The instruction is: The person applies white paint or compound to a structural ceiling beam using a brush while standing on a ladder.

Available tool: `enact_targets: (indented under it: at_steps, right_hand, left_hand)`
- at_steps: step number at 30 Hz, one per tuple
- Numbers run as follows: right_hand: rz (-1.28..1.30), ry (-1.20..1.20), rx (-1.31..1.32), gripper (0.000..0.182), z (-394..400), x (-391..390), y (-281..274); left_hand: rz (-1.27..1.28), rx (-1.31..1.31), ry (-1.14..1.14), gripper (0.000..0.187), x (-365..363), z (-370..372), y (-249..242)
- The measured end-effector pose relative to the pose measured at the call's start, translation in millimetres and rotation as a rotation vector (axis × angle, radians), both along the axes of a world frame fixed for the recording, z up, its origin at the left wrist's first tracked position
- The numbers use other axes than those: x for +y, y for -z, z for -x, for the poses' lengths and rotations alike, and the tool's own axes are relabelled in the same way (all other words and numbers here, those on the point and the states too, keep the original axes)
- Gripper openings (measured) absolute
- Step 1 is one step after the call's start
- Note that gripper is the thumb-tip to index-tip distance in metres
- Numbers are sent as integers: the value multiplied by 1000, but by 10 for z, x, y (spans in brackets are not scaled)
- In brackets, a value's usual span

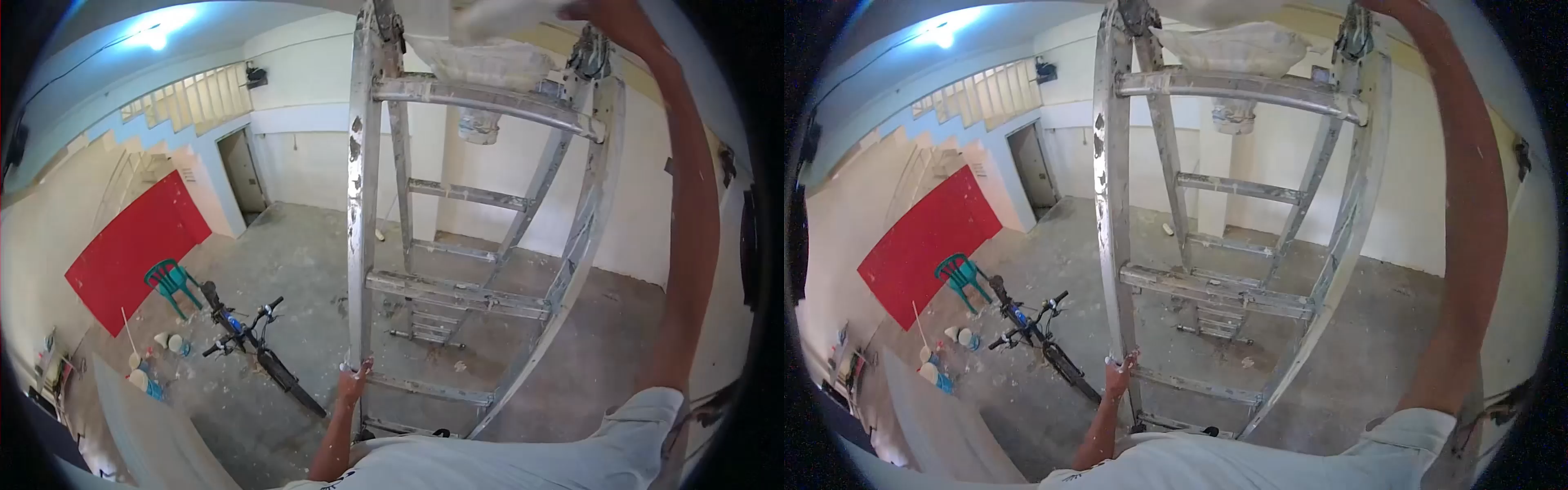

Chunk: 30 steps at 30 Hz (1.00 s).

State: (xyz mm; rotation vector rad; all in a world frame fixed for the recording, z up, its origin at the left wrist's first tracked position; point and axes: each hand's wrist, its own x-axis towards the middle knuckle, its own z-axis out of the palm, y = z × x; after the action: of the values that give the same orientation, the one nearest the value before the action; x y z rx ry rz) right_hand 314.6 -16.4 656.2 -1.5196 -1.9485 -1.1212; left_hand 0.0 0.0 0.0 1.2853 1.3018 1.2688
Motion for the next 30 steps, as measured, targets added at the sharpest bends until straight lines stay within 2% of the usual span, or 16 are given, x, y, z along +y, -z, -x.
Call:
enact_targets:
  at_steps: [2,5,6,7,8,11,13,17,19,20,22,26,28,30]
  right_hand:
    - [-192,291,-382,25,92,156,17]
    - [-31,388,-518,24,235,254,55]
    - [4,366,-550,24,237,298,70]
    - [5,364,-555,24,227,360,98]
    - [57,334,-536,26,206,424,126]
    - [134,278,-485,31,173,494,105]
    - [158,340,-350,56,82,604,90]
    - [36,248,-193,56,-214,558,48]
    - [142,101,-33,55,-251,432,-13]
    - [136,103,-36,55,-254,396,-48]
    - [237,84,183,54,-157,301,-92]
    - [68,6,220,57,-342,369,-119]
    - [-13,99,88,59,-380,410,-169]
    - [7,121,135,60,-371,392,-190]
  left_hand:
    - [-37,-44,-37,42,64,-33,-46]
    - [-70,-118,-48,40,-234,-105,-515]
    - [-71,-125,-47,40,-183,-95,-455]
    - [-61,-28,-55,40,-133,-52,-369]
    - [-49,71,-63,39,-108,-16,-297]
    - [-93,-23,-54,39,-132,-56,-406]
    - [-72,-27,-48,39,-184,-78,-456]
    - [-87,-15,-75,39,-163,-78,-391]
    - [-66,13,-79,39,-171,-66,-406]
    - [-41,42,-84,39,-170,-71,-407]
    - [-77,26,-86,39,-151,-87,-347]
    - [-163,68,-99,37,-164,-78,-434]
    - [-121,49,-84,36,-165,-77,-425]
    - [-78,32,-62,36,-163,-80,-424]
